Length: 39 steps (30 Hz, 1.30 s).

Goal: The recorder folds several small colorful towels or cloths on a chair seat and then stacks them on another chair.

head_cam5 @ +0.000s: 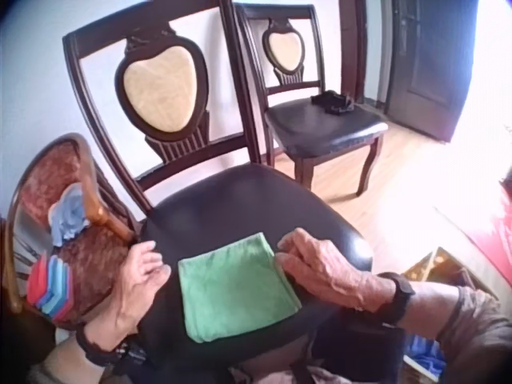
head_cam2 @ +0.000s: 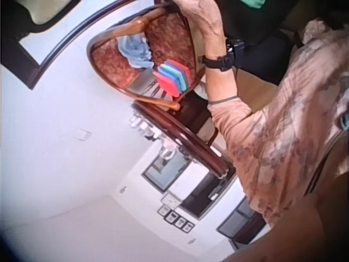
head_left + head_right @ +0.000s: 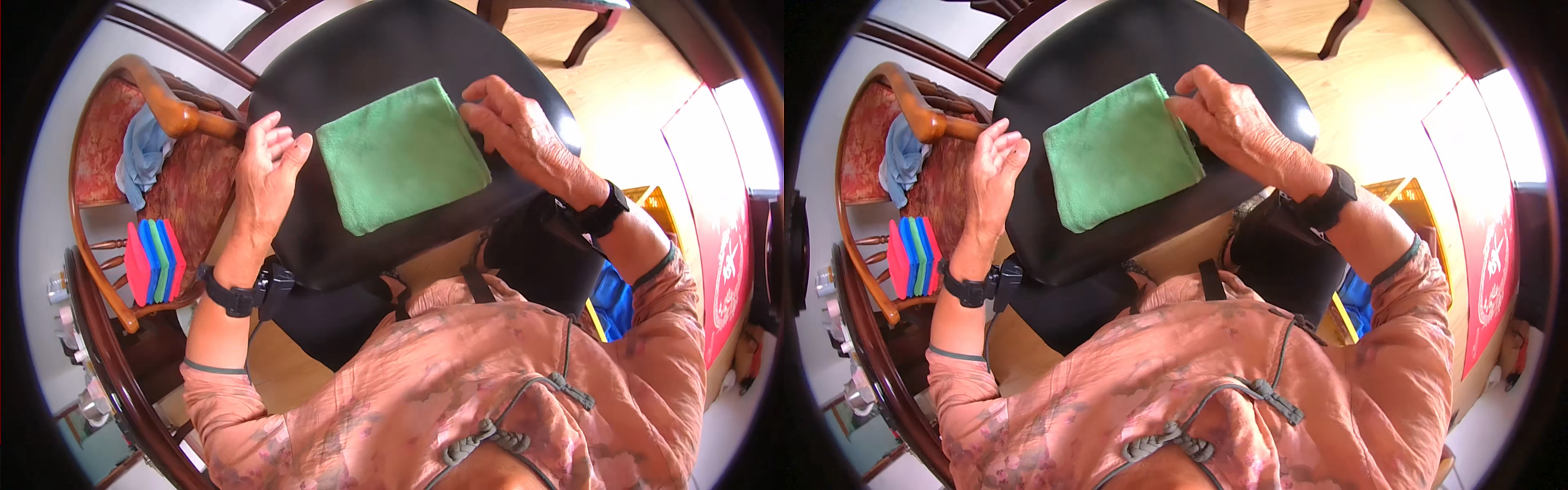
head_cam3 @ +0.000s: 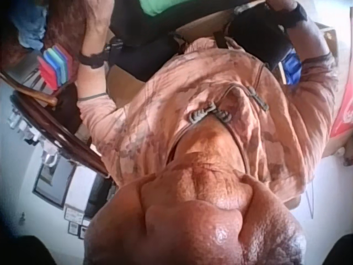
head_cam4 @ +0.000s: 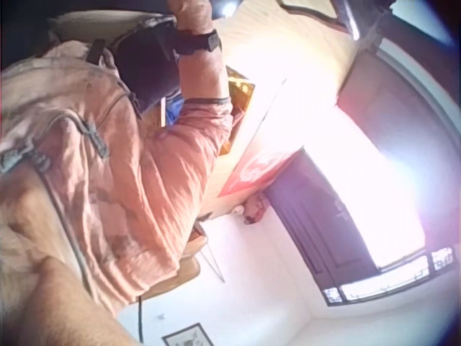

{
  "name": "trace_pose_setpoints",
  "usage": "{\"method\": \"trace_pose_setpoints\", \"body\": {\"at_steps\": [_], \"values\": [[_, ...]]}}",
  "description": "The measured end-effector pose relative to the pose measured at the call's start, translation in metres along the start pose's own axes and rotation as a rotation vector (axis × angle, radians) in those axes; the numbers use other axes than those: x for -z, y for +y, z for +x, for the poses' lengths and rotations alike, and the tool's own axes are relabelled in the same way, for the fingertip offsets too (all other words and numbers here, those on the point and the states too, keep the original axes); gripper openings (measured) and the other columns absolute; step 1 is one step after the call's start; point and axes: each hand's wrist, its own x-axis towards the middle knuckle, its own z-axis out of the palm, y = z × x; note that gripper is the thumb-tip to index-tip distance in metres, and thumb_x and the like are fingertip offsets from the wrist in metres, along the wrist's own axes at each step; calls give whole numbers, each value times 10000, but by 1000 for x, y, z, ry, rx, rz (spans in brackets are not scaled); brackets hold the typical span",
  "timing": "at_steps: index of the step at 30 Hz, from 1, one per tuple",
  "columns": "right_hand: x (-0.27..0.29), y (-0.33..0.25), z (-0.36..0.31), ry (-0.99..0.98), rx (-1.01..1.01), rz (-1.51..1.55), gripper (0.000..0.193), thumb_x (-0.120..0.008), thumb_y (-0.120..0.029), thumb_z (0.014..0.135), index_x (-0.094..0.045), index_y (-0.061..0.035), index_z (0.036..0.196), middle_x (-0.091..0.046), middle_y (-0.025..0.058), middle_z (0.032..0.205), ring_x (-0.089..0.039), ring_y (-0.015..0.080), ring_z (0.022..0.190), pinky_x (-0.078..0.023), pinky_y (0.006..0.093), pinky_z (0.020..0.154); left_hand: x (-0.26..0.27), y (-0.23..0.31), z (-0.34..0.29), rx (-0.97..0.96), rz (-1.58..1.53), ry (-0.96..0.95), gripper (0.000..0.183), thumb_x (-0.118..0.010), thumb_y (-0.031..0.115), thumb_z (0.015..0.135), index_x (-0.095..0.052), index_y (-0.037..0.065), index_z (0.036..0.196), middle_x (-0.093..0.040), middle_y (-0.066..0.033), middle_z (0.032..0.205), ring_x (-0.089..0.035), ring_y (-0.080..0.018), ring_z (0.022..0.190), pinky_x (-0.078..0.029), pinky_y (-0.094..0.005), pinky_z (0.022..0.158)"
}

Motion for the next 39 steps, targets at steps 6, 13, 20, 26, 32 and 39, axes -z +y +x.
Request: {"method": "trace_pose_setpoints", "body": {"at_steps": [6,13,20,26,32,39], "values": [[0,33,-6,225,-39,223,256,-604,-224,927,-565,-20,1077,-644,83,840,-605,165,673,-509,299,656,-53,50,-20,-790,642,-197,687,-610,525,855,-492,67,1352,-504,-170,1368,-431,-393,1296,-309,-527,1080],[-5,34,-17,251,66,253,203,-576,-162,948,-572,-33,1104,-634,50,843,-566,99,690,-497,253,652,-83,32,8,-789,871,-511,905,-320,767,843,-306,147,1502,-250,-158,1550,-188,-364,1443,-101,-589,1140],[1,36,-19,287,74,438,205,-573,-156,952,-562,-20,1105,-626,53,772,-576,106,627,-494,253,593,-95,27,8,-781,832,-492,958,-303,807,810,-287,153,1509,-242,-167,1545,-205,-394,1425,-133,-618,1117],[-2,42,-19,333,109,520,207,-623,-163,921,-554,-14,1048,-617,96,712,-628,208,627,-505,311,592,-95,31,9,-740,840,-525,990,-303,831,794,-301,132,1497,-240,-182,1540,-204,-416,1419,-133,-612,1115],[-4,45,-19,345,148,489,209,-627,-161,915,-554,-18,1048,-627,130,724,-637,296,662,-506,352,612,-97,30,8,-739,837,-534,992,-320,826,794,-296,128,1499,-236,-180,1542,-197,-415,1421,-132,-611,1116],[-3,48,-18,383,140,532,218,-624,-182,921,-569,-26,1063,-638,112,737,-645,221,654,-519,320,616,-106,36,4,-646,827,-456,916,-426,755,826,-292,150,1501,-220,-177,1553,-174,-397,1435,-126,-611,1118]]}}
